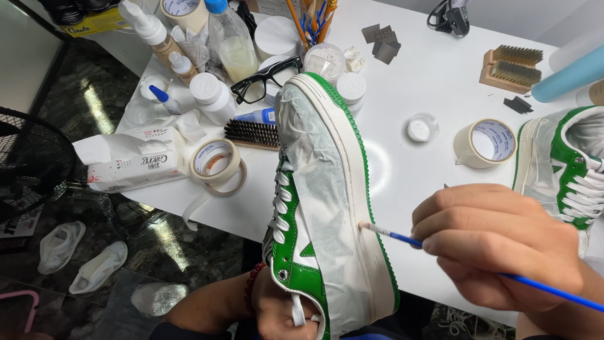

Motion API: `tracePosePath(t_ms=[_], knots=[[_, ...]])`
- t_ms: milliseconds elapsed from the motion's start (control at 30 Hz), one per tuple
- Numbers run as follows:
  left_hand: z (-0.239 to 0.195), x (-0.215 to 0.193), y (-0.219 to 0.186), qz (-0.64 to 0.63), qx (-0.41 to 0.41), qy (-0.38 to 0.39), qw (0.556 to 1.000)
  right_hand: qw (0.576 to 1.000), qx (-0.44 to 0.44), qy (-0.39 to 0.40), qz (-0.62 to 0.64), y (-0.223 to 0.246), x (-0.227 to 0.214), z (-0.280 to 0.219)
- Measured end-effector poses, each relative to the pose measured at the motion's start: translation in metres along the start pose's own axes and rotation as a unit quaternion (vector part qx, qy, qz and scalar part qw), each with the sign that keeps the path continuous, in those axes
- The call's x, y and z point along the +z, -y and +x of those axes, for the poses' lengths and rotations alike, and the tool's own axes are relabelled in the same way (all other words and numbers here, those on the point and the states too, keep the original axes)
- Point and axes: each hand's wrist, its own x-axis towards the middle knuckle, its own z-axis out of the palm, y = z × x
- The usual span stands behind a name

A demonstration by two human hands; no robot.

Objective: The person holds a green and white sneaker with masking wrap on the upper and paints the edge of the white midsole with a small paintbrush, rotating the shoe to reach different sections. They dip the brush into a small container of white paint and continue painting around the sole edge, working on one shoe then the other.

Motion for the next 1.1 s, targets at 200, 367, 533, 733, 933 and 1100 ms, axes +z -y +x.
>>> tracePosePath(t_ms=[200, 367, 533, 733, 933, 1100], knots=[[0.030, -0.015, 0.005, -0.026, -0.004, 0.011, 1.000, 1.000, -0.026, 0.011, 0.013, -0.001, -0.001, 0.004], [0.054, -0.023, 0.010, -0.055, -0.009, -0.006, 0.998, 0.993, -0.007, 0.032, 0.117, -0.004, -0.003, -0.013], [0.057, -0.027, 0.012, -0.059, -0.003, 0.008, 0.998, 0.969, 0.050, 0.030, 0.239, -0.020, 0.002, -0.018], [0.038, -0.017, 0.007, -0.046, -0.001, -0.018, 0.999, 0.975, 0.035, -0.111, 0.189, -0.039, 0.020, -0.011], [0.036, -0.017, 0.002, -0.031, -0.022, -0.017, 0.999, 0.975, -0.004, -0.172, 0.141, -0.047, 0.015, -0.025], [0.014, 0.000, 0.001, -0.060, 0.006, 0.002, 0.998, 0.977, 0.009, -0.179, 0.115, -0.043, 0.014, -0.010]])
